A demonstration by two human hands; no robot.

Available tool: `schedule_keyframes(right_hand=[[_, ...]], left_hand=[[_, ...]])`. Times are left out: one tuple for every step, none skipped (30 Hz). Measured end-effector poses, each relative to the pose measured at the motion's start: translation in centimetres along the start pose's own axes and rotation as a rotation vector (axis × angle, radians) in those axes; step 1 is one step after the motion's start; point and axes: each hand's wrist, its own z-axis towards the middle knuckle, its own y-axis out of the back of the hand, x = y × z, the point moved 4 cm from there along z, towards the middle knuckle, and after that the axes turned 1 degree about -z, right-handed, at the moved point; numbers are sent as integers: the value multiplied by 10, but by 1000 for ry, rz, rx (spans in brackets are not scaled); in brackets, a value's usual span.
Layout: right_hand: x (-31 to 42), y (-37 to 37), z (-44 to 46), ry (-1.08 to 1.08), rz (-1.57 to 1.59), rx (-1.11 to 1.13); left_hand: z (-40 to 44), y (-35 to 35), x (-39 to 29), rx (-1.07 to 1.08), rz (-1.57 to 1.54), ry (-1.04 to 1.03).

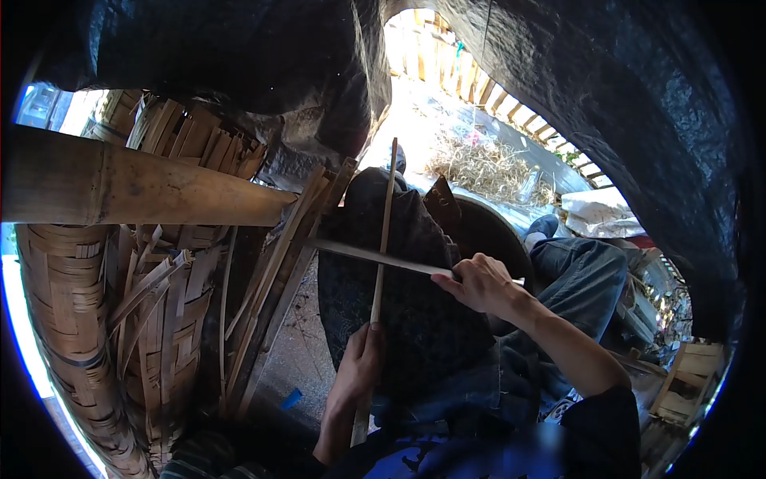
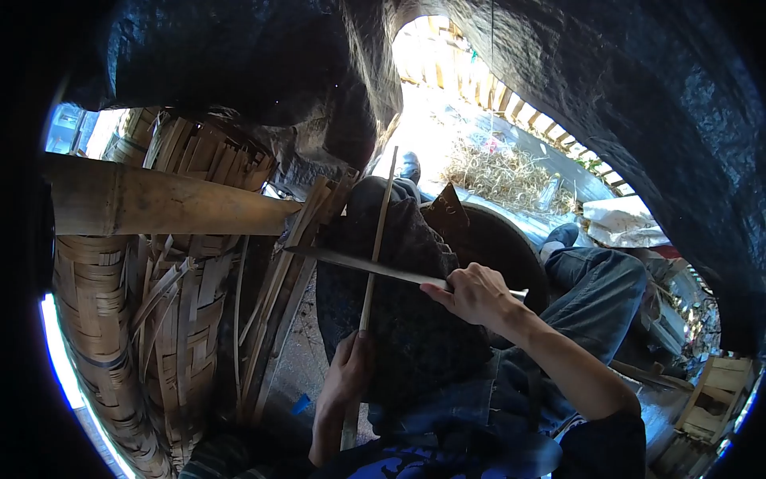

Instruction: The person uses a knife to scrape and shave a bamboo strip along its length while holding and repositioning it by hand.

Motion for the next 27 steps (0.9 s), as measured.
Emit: schedule_keyframes(right_hand=[[1, -2, 2, -1, 23, -32], [1, -5, 3, -2, 49, -63], [0, -10, 3, -1, 44, -63], [1, -12, 1, 60, 1, -170], [5, -12, 0, 123, -40, -279], [6, -12, 0, 127, -39, -279], [7, -13, -1, 120, -36, -280], [8, -13, -2, 113, -32, -283], [10, -12, -2, 113, -29, -282], [10, -10, -1, 86, -41, -258], [9, -8, 0, 59, -54, -235], [10, -5, 0, 58, -55, -237], [9, -1, 1, 61, -58, -245], [8, 1, 1, 64, -57, -252], [7, 0, 3, 63, -54, -254], [7, 3, 3, 110, -102, -367], [7, 8, 3, 156, -154, -480], [7, 12, 5, 149, -154, -480], [6, 13, 10, 69, -133, -348], [5, 14, 14, -12, -111, -213], [9, 21, 13, -77, -85, -144], [10, 21, 16, -90, -82, -139], [9, 17, 18, -141, -51, -67], [7, 13, 20, -192, -18, 3], [7, 11, 20, -209, -8, 10], [7, 9, 21, -200, -34, 8], [8, 8, 22, -188, -62, 1]], left_hand=[[0, 1, 4, 4, -9, -7], [0, 2, 9, 15, -51, 1], [-1, 3, 12, 26, -90, 14], [-2, 3, 12, 25, -95, 17], [-4, 4, 11, 24, -94, 18], [-4, 4, 10, 23, -92, 17], [-4, 4, 11, 21, -93, 20], [-3, 4, 12, 22, -93, 11], [-2, 4, 12, 24, -90, 0], [-2, 4, 12, 23, -89, 2], [0, 4, 12, 31, -106, 18], [2, 4, 11, 40, -124, 33], [3, 4, 3, 41, -125, 29], [4, 4, -6, 44, -94, 51], [6, 4, -14, 47, -60, 75], [10, 4, -19, 48, -55, 76], [13, 2, -24, 33, -44, 79], [16, 1, -27, 21, -33, 83], [19, 1, -28, 30, -28, 86], [21, 2, -27, 39, -36, 94], [22, 2, -26, 49, -43, 106], [24, -1, -27, 59, -37, 115], [26, -2, -29, 3, -29, 109], [27, -1, -29, -52, -19, 103], [25, -2, -27, -42, -7, 116], [24, -3, -27, -11, -19, 96], [24, -3, -29, 18, -32, 70]])
